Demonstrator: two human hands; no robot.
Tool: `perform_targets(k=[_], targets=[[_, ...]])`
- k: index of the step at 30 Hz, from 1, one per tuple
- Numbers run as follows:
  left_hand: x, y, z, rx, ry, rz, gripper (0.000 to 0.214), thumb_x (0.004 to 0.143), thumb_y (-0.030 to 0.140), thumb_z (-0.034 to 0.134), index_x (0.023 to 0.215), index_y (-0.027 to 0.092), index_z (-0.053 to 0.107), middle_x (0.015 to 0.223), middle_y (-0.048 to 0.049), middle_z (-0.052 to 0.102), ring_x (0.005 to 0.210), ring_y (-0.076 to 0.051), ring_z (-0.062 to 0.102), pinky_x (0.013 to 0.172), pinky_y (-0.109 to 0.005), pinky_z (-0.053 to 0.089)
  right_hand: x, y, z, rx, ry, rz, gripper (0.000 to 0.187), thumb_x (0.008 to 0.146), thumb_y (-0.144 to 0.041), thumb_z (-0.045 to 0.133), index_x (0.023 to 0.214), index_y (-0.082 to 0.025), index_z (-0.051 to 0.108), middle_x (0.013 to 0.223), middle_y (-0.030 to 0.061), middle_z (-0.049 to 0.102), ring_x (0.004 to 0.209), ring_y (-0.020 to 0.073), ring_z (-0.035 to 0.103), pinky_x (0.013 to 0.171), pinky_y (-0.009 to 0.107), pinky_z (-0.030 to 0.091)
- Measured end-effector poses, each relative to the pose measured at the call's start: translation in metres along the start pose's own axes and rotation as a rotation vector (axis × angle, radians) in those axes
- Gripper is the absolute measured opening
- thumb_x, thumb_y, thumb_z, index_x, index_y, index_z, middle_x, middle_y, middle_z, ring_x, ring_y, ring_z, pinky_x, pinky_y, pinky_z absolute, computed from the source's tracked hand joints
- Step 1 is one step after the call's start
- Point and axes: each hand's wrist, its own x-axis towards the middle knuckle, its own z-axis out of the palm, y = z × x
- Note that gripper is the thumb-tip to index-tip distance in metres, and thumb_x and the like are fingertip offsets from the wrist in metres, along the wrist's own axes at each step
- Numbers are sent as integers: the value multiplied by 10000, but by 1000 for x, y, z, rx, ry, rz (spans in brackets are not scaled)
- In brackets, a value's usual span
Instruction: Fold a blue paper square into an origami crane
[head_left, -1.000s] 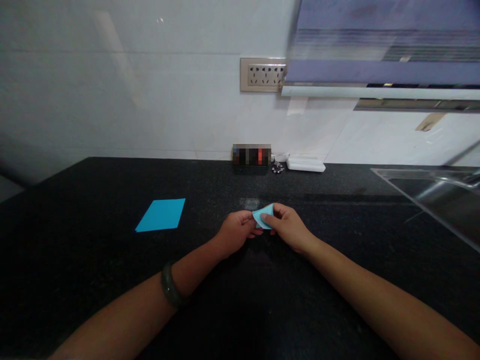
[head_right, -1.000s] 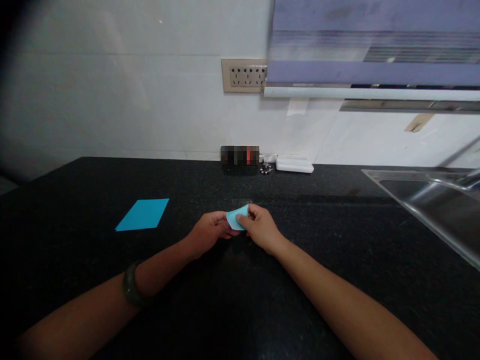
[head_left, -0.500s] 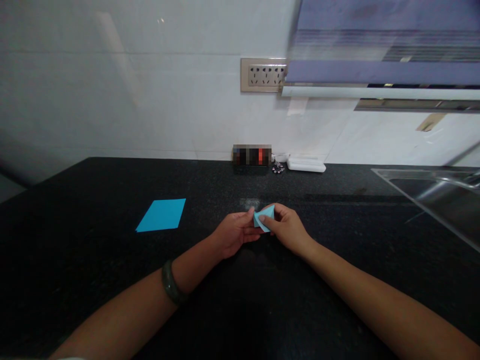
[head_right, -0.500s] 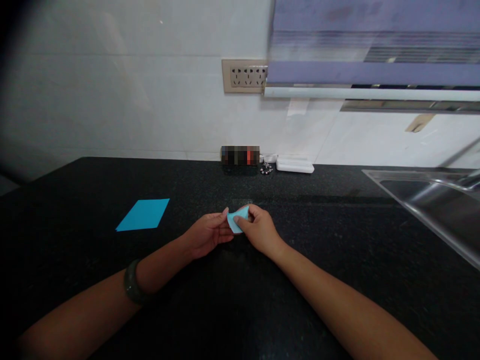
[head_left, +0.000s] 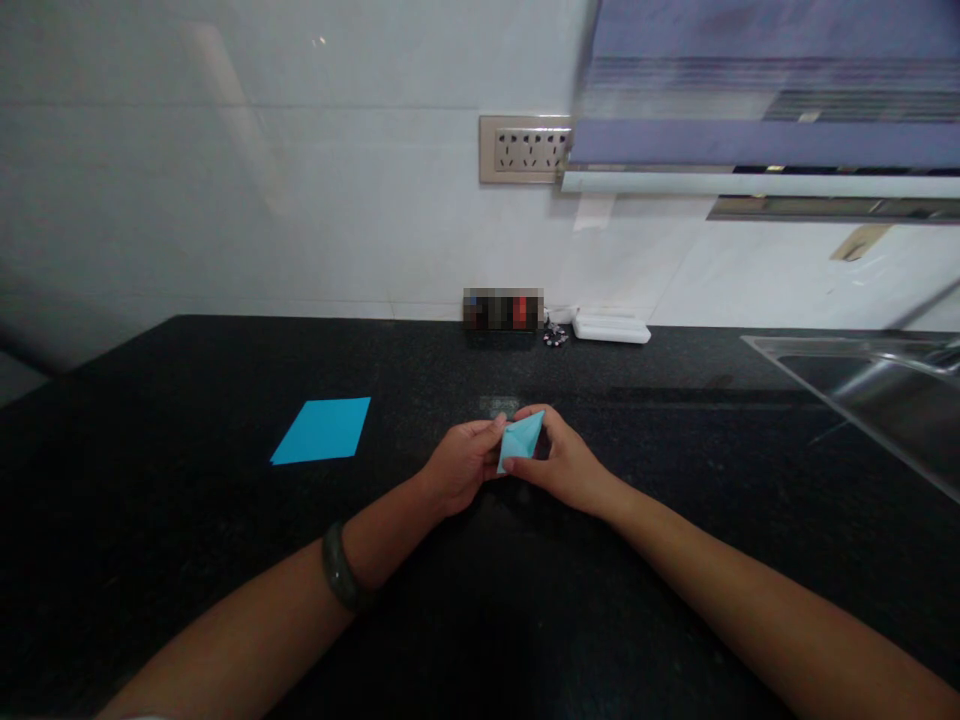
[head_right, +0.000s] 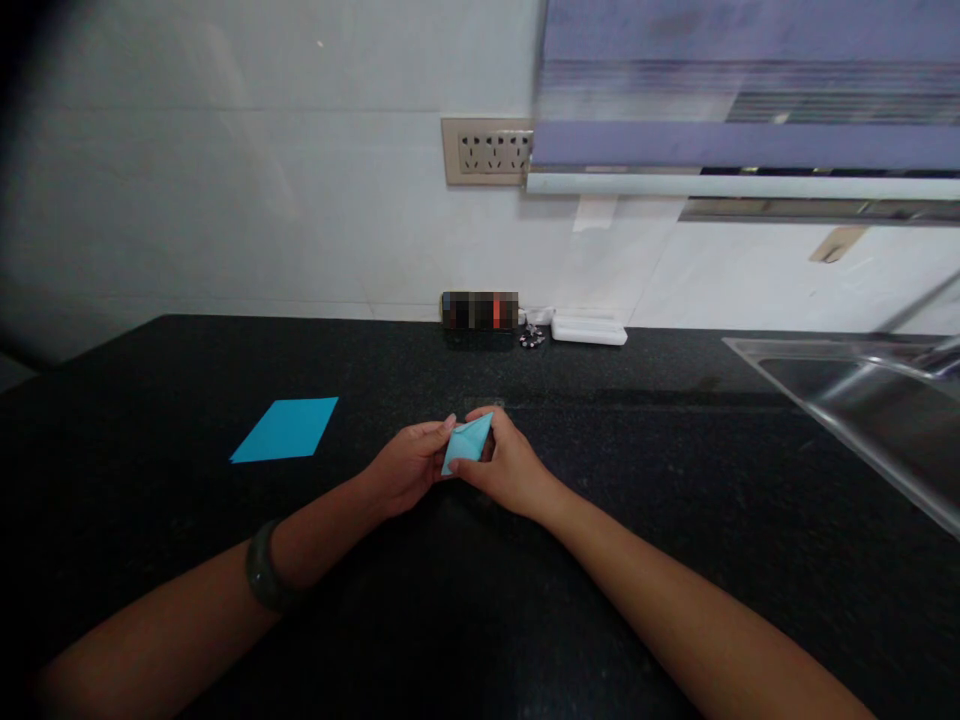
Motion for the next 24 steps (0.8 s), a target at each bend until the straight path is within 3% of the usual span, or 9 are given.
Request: perform_targets(k=[5, 9, 15, 24], targets=[[-1, 1, 3, 14, 33, 10, 326, 726, 417, 527, 825, 112, 579, 722, -44, 581, 614, -98, 545, 622, -249, 454, 1, 5, 1, 17, 21, -9, 399, 636, -212, 599, 994, -196, 425, 696, -29, 459, 585, 101, 437, 516, 219, 372], [-2, 1, 4, 38, 14, 40, 332, 731, 418, 520, 824, 107, 586, 740, -53, 592, 666, -120, 563, 709, -301, 455, 3, 10, 1, 64, 65, -10, 210, 745, -253, 485, 945, -189, 471, 713, -9, 496, 578, 102, 460, 517, 228, 389], [-5, 1, 6, 129, -36, 97, 348, 738, 416, 508, 857, 103, 605, 732, -68, 613, 673, -138, 576, 708, -318, 455, 5, 12, 2, 140, 96, -19, 159, 770, -260, 445, 891, -176, 506, 735, 9, 528, 585, 103, 492, 512, 226, 410], [-6, 0, 8, 315, 113, 163, 331, 721, 395, 529, 908, 131, 598, 710, -37, 598, 609, -113, 550, 578, -256, 451, 7, 17, 5, 260, 160, 4, 130, 760, -301, 462, 767, -175, 493, 617, -18, 477, 505, 89, 447, 434, 202, 372]])
